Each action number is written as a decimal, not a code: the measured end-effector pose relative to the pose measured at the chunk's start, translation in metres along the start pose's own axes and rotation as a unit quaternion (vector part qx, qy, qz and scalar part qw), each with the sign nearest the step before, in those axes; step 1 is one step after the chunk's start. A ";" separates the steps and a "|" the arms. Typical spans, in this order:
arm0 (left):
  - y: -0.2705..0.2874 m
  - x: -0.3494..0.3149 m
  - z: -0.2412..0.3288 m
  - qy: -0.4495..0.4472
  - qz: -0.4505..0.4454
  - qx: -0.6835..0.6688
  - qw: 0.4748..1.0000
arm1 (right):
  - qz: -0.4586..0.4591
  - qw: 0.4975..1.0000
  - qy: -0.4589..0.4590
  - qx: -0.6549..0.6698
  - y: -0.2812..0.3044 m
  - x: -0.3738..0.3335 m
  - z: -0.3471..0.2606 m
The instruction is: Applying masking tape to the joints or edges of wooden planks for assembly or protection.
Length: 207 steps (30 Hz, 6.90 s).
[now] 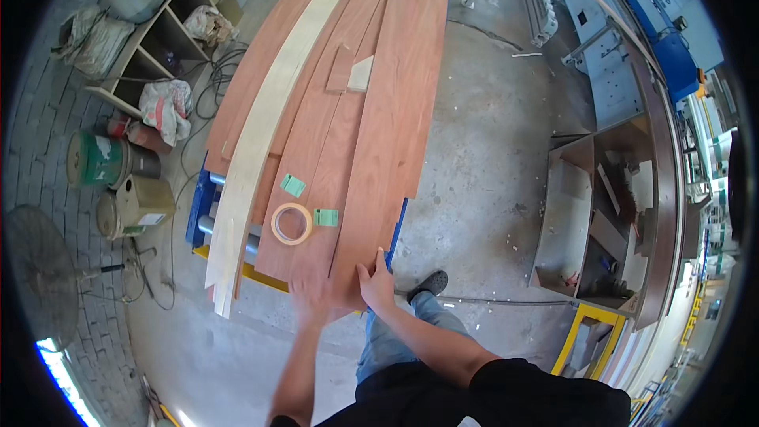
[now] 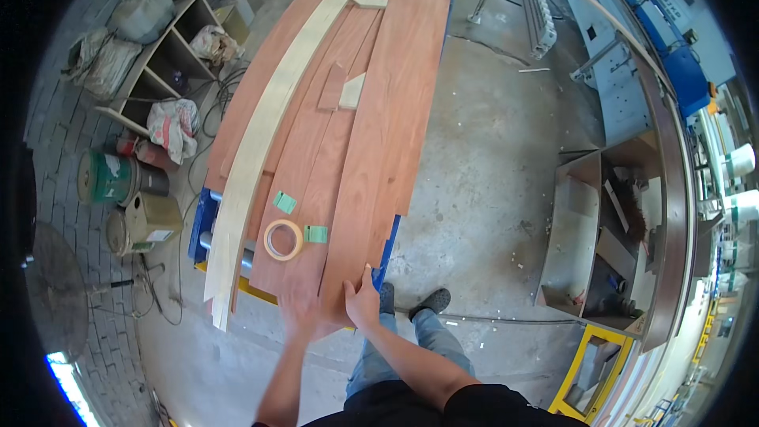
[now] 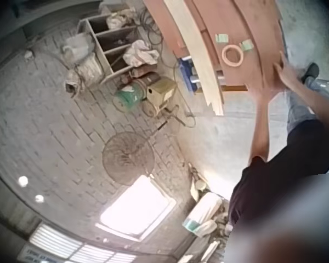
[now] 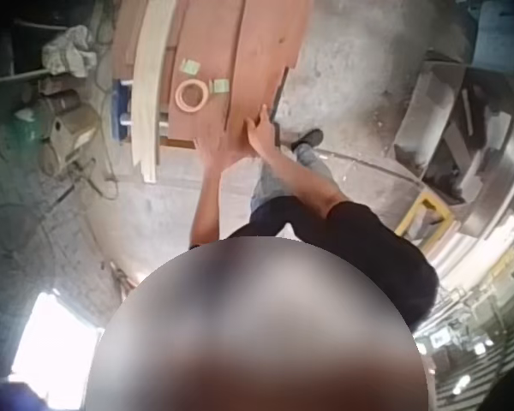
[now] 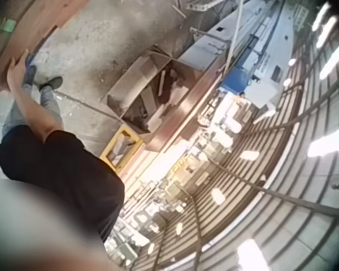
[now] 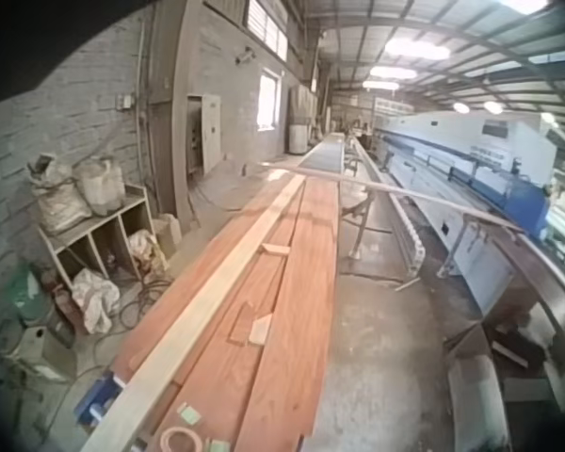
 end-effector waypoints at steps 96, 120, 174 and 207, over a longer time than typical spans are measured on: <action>-0.352 1.272 0.836 0.284 0.108 -0.790 0.532 | 0.230 0.632 0.185 0.717 1.372 0.936 -0.189; -0.025 0.918 0.515 0.246 0.331 -0.691 0.594 | -0.012 0.763 0.218 0.609 1.101 0.776 -0.389; -0.317 0.680 0.397 0.401 0.699 -0.575 0.144 | -0.361 0.916 0.115 0.136 0.593 1.178 -0.776; -0.324 0.690 0.345 0.461 0.625 -0.588 0.226 | -0.310 0.944 0.099 -0.055 0.591 1.167 -0.768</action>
Point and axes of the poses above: each hand's wrist, its own x-axis towards the middle knuckle, its own y-axis out of the back of the hand, z = x × y, the point moved 10 cm from there along x, towards the middle knuckle, and after that the axes turned 5 degrees about -x, right-handed, at the moved point
